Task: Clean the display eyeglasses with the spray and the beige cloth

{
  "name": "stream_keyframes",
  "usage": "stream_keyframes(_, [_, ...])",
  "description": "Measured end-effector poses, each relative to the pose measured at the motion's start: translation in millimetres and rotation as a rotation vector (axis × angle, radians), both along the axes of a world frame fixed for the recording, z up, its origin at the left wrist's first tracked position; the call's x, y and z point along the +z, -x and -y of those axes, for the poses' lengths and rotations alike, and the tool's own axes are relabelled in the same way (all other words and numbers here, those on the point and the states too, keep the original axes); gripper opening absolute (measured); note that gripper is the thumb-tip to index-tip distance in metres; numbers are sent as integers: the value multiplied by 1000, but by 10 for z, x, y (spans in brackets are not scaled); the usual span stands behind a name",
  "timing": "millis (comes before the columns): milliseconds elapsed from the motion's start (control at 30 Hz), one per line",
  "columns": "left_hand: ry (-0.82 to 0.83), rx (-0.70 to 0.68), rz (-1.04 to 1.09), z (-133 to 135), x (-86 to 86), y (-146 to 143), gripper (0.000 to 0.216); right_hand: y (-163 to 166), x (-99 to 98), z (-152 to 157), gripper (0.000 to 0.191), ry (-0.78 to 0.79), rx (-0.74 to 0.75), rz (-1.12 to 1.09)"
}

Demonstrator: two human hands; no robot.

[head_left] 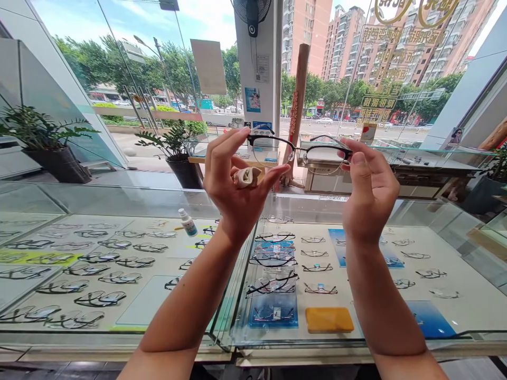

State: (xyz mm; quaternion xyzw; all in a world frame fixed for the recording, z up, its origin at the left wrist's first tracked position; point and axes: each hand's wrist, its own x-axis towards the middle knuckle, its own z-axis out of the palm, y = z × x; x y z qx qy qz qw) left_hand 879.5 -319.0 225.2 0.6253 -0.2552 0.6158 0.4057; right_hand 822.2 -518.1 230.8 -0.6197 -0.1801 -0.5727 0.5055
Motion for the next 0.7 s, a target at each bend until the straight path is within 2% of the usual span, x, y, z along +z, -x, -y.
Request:
stream_keyframes(267, [6, -120, 1, -14, -24, -42, 74, -35, -39, 36, 40, 7, 114, -27])
stream_keyframes(433, [25, -115, 12, -2, -12, -50, 75, -2, -19, 45, 40, -7, 233, -46])
stream_keyframes(700, [4, -44, 22, 28, -3, -19, 73, 9, -4, 42, 45, 17, 225, -51])
